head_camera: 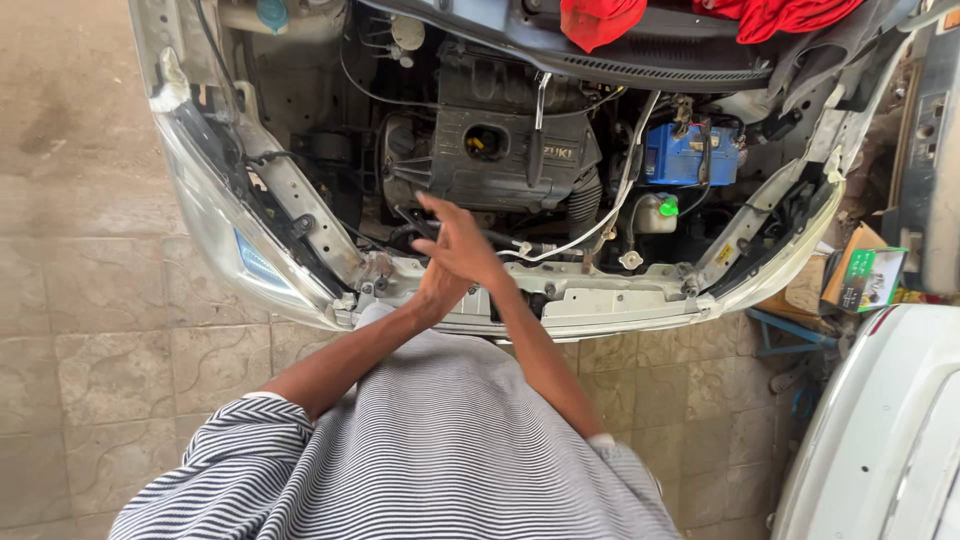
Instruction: The person uses a ratchet wrench to loosen and tighten bolts on the front frame of a white Suzuki car with the hood open. They work on the left side near the headlight, the center radiator support, and the right side near the battery, occasionally adjusting the tool's socket.
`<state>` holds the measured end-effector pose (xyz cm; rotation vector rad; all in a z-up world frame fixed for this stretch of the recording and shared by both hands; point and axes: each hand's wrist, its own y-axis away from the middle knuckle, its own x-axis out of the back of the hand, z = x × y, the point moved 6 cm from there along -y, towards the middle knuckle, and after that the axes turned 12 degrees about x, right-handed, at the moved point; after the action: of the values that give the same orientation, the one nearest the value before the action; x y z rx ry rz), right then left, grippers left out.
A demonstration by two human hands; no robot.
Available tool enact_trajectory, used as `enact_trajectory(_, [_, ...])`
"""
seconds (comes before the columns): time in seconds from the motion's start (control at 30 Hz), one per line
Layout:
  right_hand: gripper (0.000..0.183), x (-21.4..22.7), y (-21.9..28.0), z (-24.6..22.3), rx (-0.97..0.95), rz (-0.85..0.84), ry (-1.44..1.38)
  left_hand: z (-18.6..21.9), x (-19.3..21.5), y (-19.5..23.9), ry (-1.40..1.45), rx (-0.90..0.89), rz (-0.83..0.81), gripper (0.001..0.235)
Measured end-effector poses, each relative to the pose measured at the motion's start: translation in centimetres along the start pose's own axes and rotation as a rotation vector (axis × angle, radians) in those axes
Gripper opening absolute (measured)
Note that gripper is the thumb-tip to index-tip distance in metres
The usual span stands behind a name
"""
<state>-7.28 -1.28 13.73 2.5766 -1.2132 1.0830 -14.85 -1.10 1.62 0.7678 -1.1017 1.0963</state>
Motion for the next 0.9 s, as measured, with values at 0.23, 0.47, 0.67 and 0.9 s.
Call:
enact_trajectory(0.23, [0.072,-4.1,-0.1,5.2,-0.448,-0.12,-0.206,-0.8,-4.3,4.2,-0.339,-0.207,-0.573,0.023])
enact_trajectory(0.47, [0.053,-1.3,9.7,11.1,-0.83,0.568,-0.547,-3.6,-2.1,7.2,0.748,0.44,-0.845,0.045])
enact_trajectory(0.67, [0.048,-6.4,17.0,10.9,-0.949,0.697,-0.69,-10.1,-0.6,3.2,0.783,0.942,0.041,0.048])
enact_trajectory(0.9, [0.056,-9.2,13.6,3.2,-0.975,-0.101,-0.829,-8.1,-3.0,-4.9,0.542,0.582,-0.083,0.039])
